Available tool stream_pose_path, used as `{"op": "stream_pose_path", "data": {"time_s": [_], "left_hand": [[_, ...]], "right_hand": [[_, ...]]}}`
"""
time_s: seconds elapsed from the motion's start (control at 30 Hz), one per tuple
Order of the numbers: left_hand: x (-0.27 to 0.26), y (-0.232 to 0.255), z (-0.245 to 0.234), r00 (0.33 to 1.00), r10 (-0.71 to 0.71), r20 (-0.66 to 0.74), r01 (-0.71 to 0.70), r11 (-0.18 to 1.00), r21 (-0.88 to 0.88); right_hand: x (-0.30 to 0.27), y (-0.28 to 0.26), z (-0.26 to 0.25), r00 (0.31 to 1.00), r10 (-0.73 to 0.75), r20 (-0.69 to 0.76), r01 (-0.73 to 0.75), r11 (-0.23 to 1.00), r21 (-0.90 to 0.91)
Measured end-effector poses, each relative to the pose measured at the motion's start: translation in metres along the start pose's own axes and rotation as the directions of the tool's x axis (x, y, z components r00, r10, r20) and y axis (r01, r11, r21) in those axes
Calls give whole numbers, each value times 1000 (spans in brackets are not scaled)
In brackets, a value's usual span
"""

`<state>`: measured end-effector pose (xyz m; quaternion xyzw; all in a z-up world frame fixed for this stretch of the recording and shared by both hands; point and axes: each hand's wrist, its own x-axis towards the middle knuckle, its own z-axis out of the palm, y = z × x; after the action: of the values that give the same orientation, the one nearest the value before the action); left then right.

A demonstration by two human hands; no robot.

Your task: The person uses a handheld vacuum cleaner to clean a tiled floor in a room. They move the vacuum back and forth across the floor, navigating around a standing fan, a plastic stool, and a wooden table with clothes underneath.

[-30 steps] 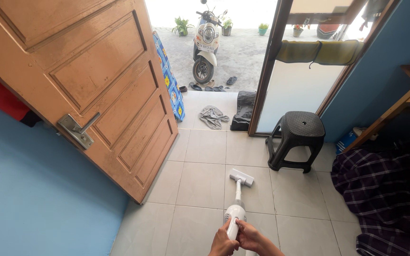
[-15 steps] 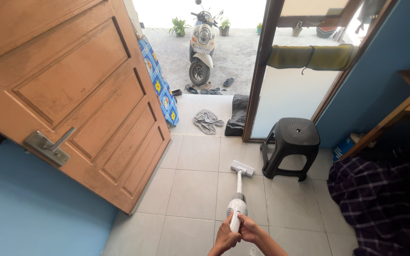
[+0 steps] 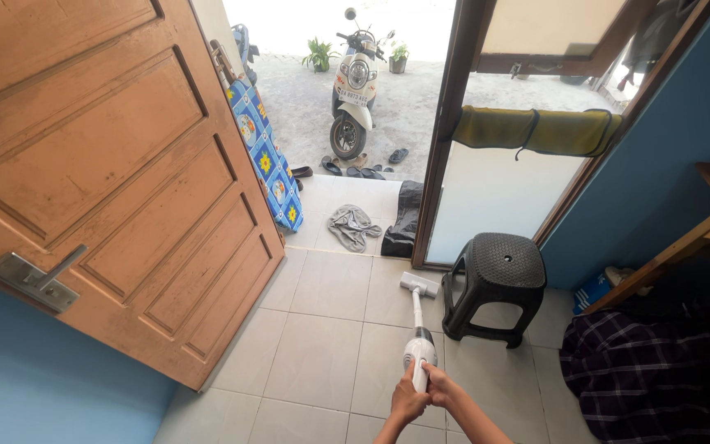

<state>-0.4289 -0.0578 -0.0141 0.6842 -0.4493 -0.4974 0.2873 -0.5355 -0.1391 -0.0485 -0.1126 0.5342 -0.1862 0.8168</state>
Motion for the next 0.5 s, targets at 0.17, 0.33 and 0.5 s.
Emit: {"op": "stream_pose_path", "data": {"time_s": [0.17,0.33,0.5], "left_hand": [[-1,-3,11,997,54,-48,-49,993,106],[-37,-33,9,999,30,-28,-27,994,106],[-109,-65,-9,998,66,-12,-66,998,-10]], "right_hand": [[-10,4,-6,1000,1,11,-1,1000,-11],[-39,46,2,996,-25,81,24,1000,3],[-76,116,17,994,-54,92,51,998,29]]}}
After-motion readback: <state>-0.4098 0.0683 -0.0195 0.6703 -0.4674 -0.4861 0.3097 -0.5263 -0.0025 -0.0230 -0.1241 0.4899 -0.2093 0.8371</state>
